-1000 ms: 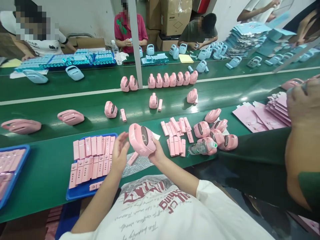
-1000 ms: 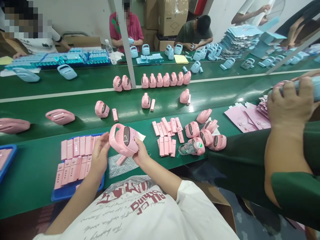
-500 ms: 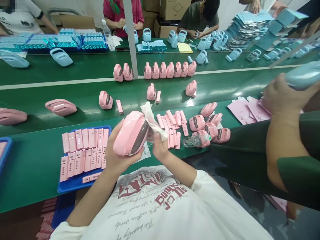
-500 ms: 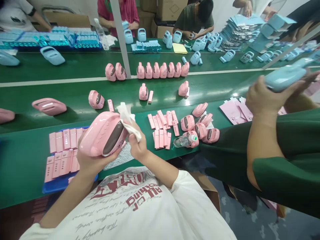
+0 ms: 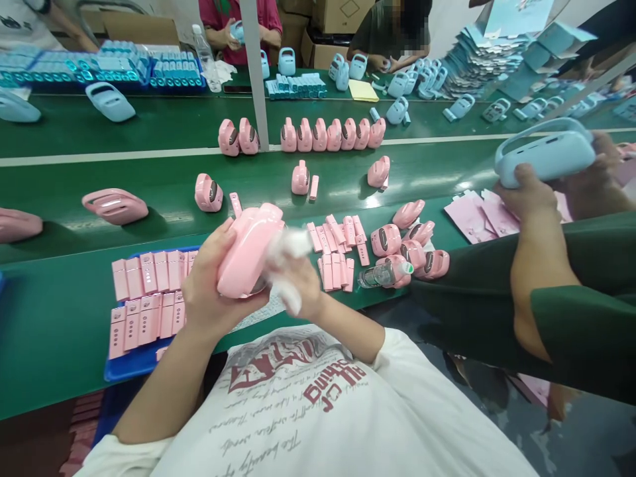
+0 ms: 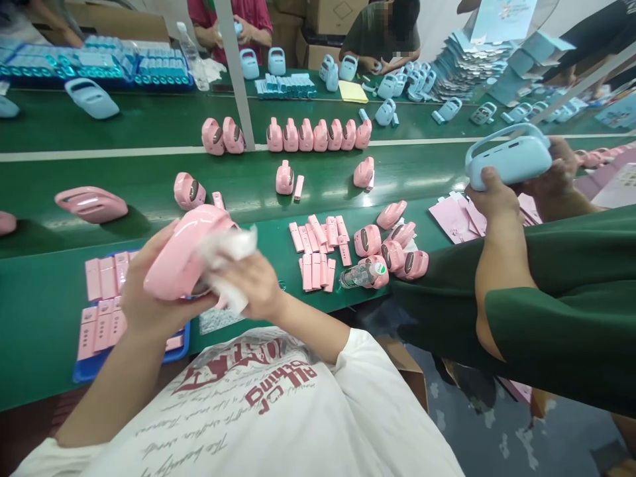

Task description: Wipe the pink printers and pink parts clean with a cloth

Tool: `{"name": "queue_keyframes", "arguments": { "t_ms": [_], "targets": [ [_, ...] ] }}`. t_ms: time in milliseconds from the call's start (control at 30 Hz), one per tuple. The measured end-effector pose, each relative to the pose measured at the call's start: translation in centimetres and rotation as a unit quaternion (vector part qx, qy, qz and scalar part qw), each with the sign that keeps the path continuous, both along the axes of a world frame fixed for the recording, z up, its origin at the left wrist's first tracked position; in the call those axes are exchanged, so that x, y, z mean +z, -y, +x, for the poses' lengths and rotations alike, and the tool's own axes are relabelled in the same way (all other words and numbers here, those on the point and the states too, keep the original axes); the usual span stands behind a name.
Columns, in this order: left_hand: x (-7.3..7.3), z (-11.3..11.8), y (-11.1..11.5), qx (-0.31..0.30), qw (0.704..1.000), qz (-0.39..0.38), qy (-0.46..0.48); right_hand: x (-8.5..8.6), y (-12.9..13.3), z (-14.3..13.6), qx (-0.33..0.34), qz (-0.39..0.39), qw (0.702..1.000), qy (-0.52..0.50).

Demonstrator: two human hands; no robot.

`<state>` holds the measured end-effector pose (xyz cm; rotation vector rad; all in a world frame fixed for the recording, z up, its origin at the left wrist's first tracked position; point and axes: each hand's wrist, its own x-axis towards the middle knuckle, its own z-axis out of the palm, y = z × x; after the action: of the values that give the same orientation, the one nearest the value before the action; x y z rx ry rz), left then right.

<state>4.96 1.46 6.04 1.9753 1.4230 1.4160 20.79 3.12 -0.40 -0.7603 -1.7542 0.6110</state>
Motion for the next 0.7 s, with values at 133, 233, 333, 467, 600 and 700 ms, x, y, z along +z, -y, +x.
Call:
{"name": "queue_keyframes", "arguments": {
  "t_ms": [133,233,333,467,600,700],
  "targets": [
    [-0.1,-1.0,-0.5,-0.128,0.989,0.079,-0.003,1.2,-1.7,1.7,0.031,-0.208,0.96,-0.184],
    [-0.2,-1.3,-1.1,-0.169,0.975,0.145,-0.011,2.0,-2.5,2.9,0.119,-0.22,0.96,-0.127],
    [-0.3,-1.4,-1.6,-0.167,0.974,0.153,0.004,2.7,-2.6,3.4,0.117,-0.199,0.969,-0.086],
    [0.0,-1.4,-1.6,-0.185,0.975,0.124,0.022,3.6,-2.1,3.3,0.12,-0.199,0.97,-0.077],
    [0.1,-1.3,-1.1,-0.226,0.969,0.098,0.008,4.3,-1.6,3.3,0.15,-0.208,0.961,-0.099],
    [0.4,-1.0,-0.7,-0.231,0.97,0.078,0.013,4.6,-1.0,3.1,0.151,-0.213,0.959,-0.11]
  ]
}}
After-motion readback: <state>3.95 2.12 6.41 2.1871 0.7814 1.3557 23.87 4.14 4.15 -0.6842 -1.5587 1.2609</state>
